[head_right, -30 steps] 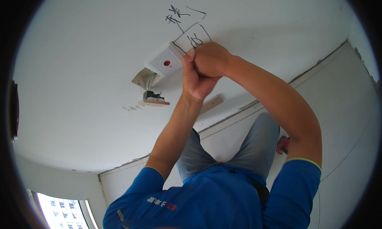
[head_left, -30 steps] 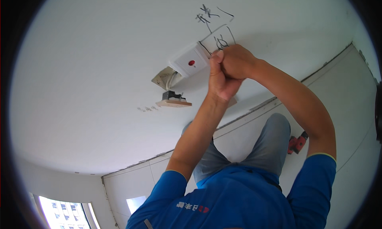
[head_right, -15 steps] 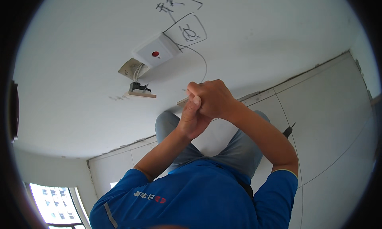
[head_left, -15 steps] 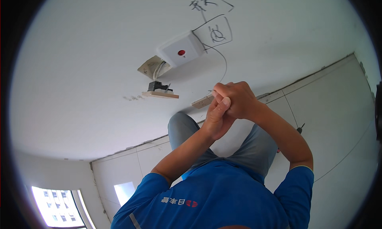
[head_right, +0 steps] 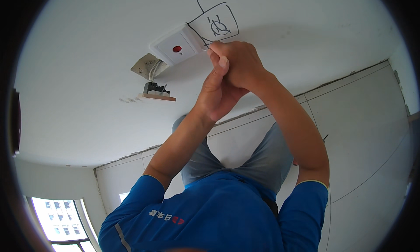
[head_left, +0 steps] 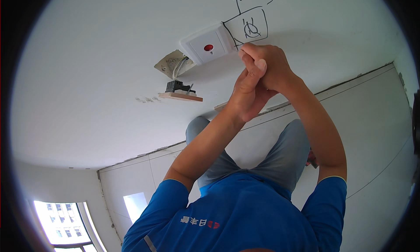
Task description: Install electrical wall sockets and a switch into a wall outlet box using a drill.
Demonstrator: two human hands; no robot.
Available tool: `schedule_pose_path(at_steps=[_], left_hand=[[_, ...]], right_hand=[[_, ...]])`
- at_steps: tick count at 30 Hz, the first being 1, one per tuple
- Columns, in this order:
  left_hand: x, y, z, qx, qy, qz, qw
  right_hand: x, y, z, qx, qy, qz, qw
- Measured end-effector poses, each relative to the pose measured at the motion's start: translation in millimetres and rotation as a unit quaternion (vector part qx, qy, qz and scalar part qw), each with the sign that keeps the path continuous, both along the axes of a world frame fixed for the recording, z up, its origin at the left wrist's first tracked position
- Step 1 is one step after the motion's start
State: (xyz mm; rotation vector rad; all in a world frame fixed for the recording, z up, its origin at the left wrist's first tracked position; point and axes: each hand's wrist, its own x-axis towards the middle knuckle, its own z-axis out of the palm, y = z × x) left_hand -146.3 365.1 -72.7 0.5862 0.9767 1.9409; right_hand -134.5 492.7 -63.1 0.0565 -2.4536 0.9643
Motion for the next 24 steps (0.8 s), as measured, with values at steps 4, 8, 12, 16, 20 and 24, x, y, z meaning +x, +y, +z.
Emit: schedule_pose_path(at_steps=[4,8,12,16,20,24], left_hand=[[-2,6,10,0.000,-0.014,0.010,1.000],[-7,12,12,0.007,-0.034,0.015,0.999],[-9,14,13,0.015,-0.046,0.022,0.999],[-9,15,14,0.010,-0.064,0.045,0.997],[-15,16,17,0.039,-0.074,0.026,0.996],[-17,14,17,0.037,-0.088,0.053,0.994]], right_hand=[[-5,1,8,0.009,-0.022,-0.012,1.000],[-5,2,12,0.005,-0.022,-0.021,1.000],[-8,4,18,0.026,-0.067,-0.019,0.997],[-7,7,23,0.078,-0.092,0.004,0.993],[-9,3,24,0.073,-0.092,-0.026,0.993],[-10,-1,24,0.079,-0.059,-0.032,0.995]])
